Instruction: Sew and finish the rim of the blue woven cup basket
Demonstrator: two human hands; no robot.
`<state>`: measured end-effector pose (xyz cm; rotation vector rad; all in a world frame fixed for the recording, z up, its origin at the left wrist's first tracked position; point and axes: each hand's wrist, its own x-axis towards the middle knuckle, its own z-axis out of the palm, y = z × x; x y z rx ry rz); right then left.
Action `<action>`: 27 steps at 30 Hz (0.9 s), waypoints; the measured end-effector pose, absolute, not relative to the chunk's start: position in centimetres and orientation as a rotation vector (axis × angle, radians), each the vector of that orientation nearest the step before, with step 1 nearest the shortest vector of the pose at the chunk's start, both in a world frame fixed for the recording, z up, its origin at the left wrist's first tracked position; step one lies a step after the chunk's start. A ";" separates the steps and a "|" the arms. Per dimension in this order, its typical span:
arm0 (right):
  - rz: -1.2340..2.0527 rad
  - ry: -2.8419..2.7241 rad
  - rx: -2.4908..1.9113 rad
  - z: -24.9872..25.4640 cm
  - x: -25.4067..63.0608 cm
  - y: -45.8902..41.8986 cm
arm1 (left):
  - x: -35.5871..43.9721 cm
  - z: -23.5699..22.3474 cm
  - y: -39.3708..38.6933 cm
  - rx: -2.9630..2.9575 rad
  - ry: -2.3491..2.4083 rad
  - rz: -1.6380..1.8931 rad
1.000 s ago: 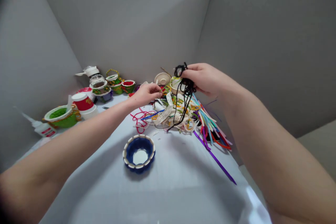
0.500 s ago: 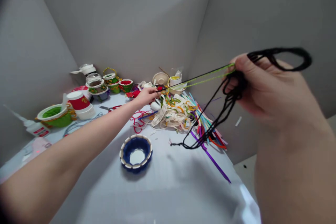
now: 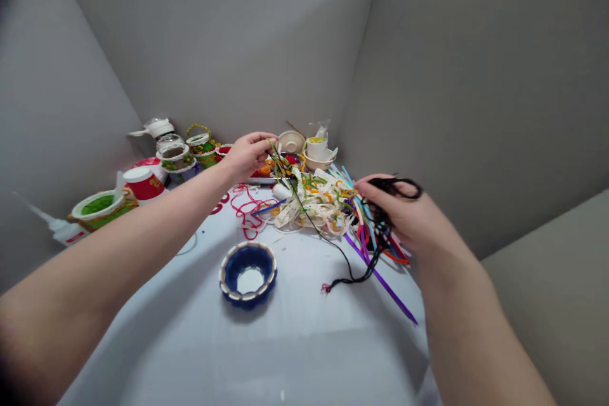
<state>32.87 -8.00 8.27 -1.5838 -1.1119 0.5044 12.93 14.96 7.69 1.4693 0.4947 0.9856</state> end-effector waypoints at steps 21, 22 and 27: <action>0.738 -1.869 -1.912 -0.1 30.0 -1.5 | 12.3 11.0 12.8 1.521 0.516 0.950; 0.730 -1.892 -1.907 -0.2 30.0 -1.8 | 12.2 10.9 12.9 1.505 0.521 0.951; 0.541 -1.645 -1.881 0.6 30.6 -4.5 | 11.3 9.8 14.0 1.387 0.536 0.956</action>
